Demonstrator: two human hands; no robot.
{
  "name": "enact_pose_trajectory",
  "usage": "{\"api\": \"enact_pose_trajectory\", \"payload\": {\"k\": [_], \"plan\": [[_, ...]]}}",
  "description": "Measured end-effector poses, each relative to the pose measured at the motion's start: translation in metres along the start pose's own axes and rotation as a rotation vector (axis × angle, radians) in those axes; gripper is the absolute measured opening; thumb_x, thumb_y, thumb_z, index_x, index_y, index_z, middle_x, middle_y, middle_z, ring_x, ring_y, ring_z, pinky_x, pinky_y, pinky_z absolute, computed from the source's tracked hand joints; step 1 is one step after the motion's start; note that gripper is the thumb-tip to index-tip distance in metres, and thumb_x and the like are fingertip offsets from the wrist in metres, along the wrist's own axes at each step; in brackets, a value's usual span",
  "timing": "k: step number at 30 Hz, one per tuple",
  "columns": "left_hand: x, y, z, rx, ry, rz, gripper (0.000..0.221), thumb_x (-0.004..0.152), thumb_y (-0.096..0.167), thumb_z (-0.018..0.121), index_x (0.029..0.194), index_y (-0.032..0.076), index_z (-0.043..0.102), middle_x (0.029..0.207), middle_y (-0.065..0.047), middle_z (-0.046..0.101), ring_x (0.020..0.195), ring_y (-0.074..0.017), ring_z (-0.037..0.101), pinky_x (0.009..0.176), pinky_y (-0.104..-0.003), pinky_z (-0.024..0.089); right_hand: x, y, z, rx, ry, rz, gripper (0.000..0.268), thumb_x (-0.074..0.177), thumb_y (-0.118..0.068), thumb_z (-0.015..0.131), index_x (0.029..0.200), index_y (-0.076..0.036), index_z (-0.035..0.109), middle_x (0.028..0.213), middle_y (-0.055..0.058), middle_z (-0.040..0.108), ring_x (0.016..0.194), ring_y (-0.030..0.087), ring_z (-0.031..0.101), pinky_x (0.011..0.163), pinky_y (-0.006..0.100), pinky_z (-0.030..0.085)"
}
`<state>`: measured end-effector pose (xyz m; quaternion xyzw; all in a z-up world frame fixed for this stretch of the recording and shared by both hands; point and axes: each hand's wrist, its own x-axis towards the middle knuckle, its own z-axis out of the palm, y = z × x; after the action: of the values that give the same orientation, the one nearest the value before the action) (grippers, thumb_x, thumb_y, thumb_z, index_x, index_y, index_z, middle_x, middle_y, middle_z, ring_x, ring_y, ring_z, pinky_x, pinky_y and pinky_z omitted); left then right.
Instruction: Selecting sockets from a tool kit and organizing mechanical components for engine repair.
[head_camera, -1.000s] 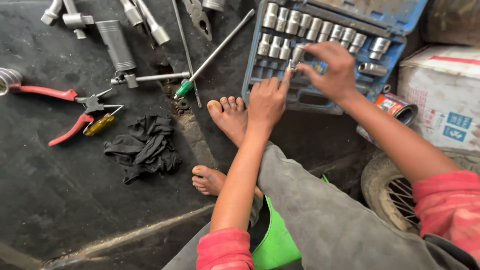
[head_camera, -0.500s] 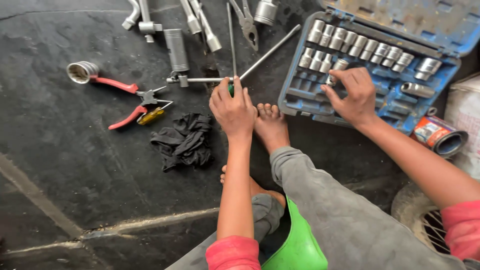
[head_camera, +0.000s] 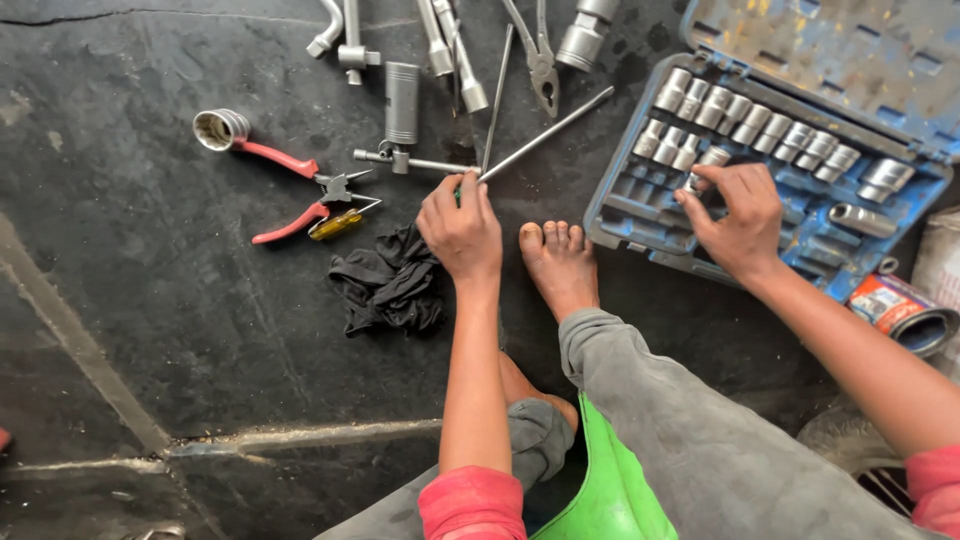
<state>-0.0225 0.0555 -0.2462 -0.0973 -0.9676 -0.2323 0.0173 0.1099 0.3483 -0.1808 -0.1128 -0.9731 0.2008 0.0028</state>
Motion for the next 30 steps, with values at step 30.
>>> {"api": "enact_pose_trajectory", "payload": {"k": [30], "plan": [[-0.034, 0.095, -0.042, -0.891, -0.515, -0.298, 0.024, 0.092, 0.009, 0.072, 0.110, -0.005, 0.067, 0.098, -0.013, 0.071, 0.084, -0.0196, 0.069, 0.076, -0.032, 0.057, 0.058, -0.111, 0.010, 1.068, -0.175, 0.504, 0.045, 0.097, -0.024, 0.073, 0.139, -0.006, 0.066, 0.108, 0.006, 0.076, 0.094, 0.009, 0.069, 0.084, 0.029, 0.058]]}}
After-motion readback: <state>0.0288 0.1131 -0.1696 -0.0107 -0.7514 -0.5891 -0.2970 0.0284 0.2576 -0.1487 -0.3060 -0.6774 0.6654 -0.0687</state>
